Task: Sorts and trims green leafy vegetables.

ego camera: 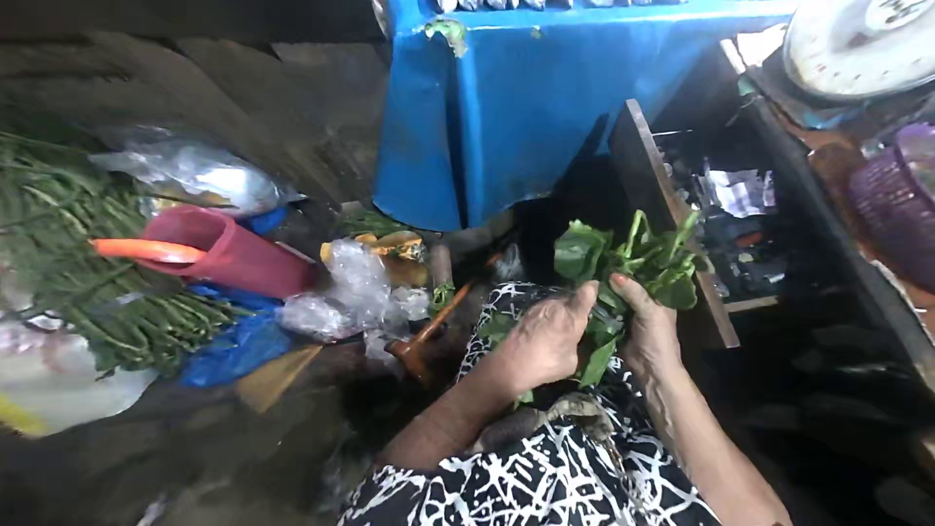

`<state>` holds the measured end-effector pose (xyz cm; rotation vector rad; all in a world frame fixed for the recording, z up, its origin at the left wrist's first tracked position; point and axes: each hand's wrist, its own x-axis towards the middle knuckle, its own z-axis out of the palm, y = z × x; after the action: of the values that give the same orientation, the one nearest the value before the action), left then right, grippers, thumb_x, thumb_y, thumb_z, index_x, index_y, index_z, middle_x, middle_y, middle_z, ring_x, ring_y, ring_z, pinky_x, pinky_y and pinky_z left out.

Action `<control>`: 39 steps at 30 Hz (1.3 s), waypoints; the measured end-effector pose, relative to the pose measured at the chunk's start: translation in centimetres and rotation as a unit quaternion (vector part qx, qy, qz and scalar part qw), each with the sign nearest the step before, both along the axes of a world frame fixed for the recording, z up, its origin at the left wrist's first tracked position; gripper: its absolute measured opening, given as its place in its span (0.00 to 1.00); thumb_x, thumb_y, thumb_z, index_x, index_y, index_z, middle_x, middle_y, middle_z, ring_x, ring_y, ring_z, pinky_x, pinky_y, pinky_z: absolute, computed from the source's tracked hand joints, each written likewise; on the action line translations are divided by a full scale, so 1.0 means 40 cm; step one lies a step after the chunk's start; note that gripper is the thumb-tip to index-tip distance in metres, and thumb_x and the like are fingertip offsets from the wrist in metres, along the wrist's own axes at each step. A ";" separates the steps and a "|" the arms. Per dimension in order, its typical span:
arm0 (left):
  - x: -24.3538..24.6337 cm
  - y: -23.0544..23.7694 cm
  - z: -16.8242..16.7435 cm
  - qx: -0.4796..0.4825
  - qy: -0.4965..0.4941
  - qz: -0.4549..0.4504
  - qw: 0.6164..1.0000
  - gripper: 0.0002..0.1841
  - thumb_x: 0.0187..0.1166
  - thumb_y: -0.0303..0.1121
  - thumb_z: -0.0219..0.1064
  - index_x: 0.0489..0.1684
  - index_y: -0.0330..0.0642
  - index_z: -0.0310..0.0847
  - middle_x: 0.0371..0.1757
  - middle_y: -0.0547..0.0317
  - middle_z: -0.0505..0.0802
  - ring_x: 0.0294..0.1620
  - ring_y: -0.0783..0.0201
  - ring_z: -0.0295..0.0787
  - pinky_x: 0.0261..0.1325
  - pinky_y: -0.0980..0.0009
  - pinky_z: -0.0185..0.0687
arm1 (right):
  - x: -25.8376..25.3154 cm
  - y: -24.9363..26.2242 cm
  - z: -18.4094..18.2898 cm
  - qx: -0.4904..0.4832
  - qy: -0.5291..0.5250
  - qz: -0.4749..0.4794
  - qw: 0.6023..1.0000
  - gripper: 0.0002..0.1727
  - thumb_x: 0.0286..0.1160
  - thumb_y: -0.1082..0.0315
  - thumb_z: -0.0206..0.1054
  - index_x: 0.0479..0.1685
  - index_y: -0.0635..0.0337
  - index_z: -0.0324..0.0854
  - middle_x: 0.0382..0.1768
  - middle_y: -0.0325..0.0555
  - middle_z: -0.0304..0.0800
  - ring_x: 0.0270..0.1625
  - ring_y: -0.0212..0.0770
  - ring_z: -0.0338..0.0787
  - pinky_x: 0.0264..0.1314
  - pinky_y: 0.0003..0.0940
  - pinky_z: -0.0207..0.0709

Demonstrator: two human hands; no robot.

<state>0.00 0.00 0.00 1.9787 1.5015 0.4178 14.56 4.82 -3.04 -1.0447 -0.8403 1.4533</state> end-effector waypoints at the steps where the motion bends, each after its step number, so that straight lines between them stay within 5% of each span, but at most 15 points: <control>1: -0.006 0.006 -0.003 -0.017 -0.025 0.004 1.000 0.48 0.60 0.27 0.79 0.88 0.39 0.59 0.62 0.36 0.90 0.64 0.40 0.88 0.67 0.43 0.82 | 0.008 -0.001 -0.004 0.009 0.008 -0.009 1.000 0.25 0.63 0.69 0.78 0.58 0.68 0.77 0.41 0.49 0.92 0.43 0.39 0.94 0.51 0.38 0.92; 3: -0.023 0.009 -0.024 -0.010 -0.104 0.014 0.994 0.45 0.67 0.38 0.79 0.90 0.47 0.61 0.66 0.43 0.90 0.66 0.48 0.88 0.70 0.46 0.81 | 0.025 0.003 -0.003 0.035 0.019 -0.030 0.999 0.27 0.61 0.67 0.80 0.60 0.67 0.76 0.42 0.49 0.92 0.45 0.39 0.94 0.52 0.39 0.92; 5: -0.046 0.007 -0.055 0.004 -0.185 0.043 0.982 0.43 0.71 0.44 0.78 0.89 0.45 0.63 0.69 0.48 0.90 0.67 0.55 0.89 0.73 0.51 0.82 | 0.047 0.012 0.004 0.052 0.021 -0.054 0.997 0.23 0.65 0.69 0.76 0.60 0.65 0.76 0.42 0.47 0.92 0.45 0.38 0.94 0.53 0.39 0.92; 12: -0.089 0.003 -0.111 -0.028 -0.327 0.136 0.935 0.29 0.79 0.43 0.71 0.77 0.37 0.73 0.59 0.56 0.94 0.58 0.71 0.91 0.65 0.69 0.86 | 0.076 0.003 0.029 -0.007 0.097 -0.037 0.995 0.06 0.69 0.70 0.67 0.43 0.58 0.83 0.31 0.42 0.93 0.36 0.33 0.94 0.43 0.35 0.92; 17: -0.090 0.018 -0.130 0.036 -0.300 0.175 0.937 0.08 0.79 0.36 0.73 0.44 0.41 0.88 0.35 0.66 0.93 0.36 0.76 0.88 0.45 0.74 0.86 | 0.084 -0.005 0.026 0.006 0.135 -0.020 0.991 0.08 0.61 0.71 0.73 0.40 0.58 0.86 0.33 0.43 0.94 0.38 0.34 0.95 0.45 0.35 0.92; 19: -0.102 0.020 -0.135 0.096 -0.263 0.183 0.942 0.09 0.82 0.38 0.70 0.33 0.44 0.89 0.29 0.68 0.90 0.29 0.78 0.84 0.36 0.77 0.83 | 0.093 -0.002 0.024 0.029 0.125 -0.044 0.991 0.10 0.63 0.71 0.73 0.43 0.58 0.85 0.35 0.44 0.94 0.40 0.35 0.95 0.48 0.37 0.92; 24: -0.123 -0.009 -0.112 0.266 -0.213 -0.045 0.939 0.18 0.84 0.38 0.64 0.23 0.39 0.86 0.26 0.59 0.89 0.40 0.67 0.87 0.57 0.68 0.81 | 0.117 0.038 0.046 0.070 0.046 -0.172 0.982 0.11 0.76 0.73 0.66 0.55 0.59 0.79 0.39 0.44 0.92 0.43 0.37 0.94 0.49 0.39 0.92; 26: -0.120 -0.025 -0.091 0.279 -0.194 -0.115 0.933 0.19 0.85 0.38 0.63 0.19 0.40 0.82 0.23 0.58 0.86 0.37 0.62 0.85 0.55 0.66 0.79 | 0.124 0.057 0.053 0.080 0.041 -0.203 0.975 0.14 0.76 0.73 0.67 0.59 0.58 0.78 0.42 0.45 0.92 0.45 0.39 0.94 0.51 0.41 0.91; 31: -0.140 -0.045 -0.089 0.268 -0.156 -0.146 0.939 0.18 0.83 0.34 0.61 0.16 0.41 0.76 0.20 0.56 0.82 0.32 0.58 0.81 0.45 0.65 0.75 | 0.134 0.076 0.079 0.087 0.087 -0.210 0.970 0.11 0.79 0.70 0.66 0.56 0.57 0.78 0.43 0.45 0.91 0.48 0.40 0.93 0.53 0.43 0.90; 35: -0.144 -0.054 -0.104 0.239 -0.155 -0.139 0.949 0.19 0.86 0.36 0.61 0.19 0.40 0.79 0.22 0.55 0.84 0.33 0.59 0.83 0.48 0.65 0.78 | 0.130 0.071 0.099 0.114 0.088 -0.222 0.964 0.11 0.79 0.71 0.66 0.56 0.57 0.78 0.41 0.45 0.91 0.46 0.40 0.94 0.51 0.43 0.91; 37: -0.148 -0.055 -0.121 0.199 -0.129 -0.109 0.965 0.19 0.89 0.42 0.60 0.28 0.40 0.87 0.28 0.55 0.89 0.37 0.60 0.87 0.52 0.64 0.81 | 0.128 0.068 0.109 0.128 0.073 -0.231 0.962 0.11 0.79 0.71 0.66 0.56 0.58 0.78 0.42 0.45 0.91 0.47 0.40 0.94 0.53 0.43 0.91; 39: -0.156 -0.063 -0.123 0.148 -0.096 -0.046 0.983 0.21 0.88 0.50 0.59 0.50 0.45 0.92 0.39 0.54 0.94 0.42 0.61 0.91 0.51 0.61 0.86 | 0.122 0.059 0.109 0.143 0.049 -0.220 0.964 0.14 0.77 0.70 0.68 0.60 0.57 0.77 0.44 0.44 0.92 0.49 0.39 0.94 0.55 0.42 0.91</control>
<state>-6.24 -2.52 -4.90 2.1513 1.2805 0.8071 19.43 7.18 1.34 -0.8626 -0.6696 0.9667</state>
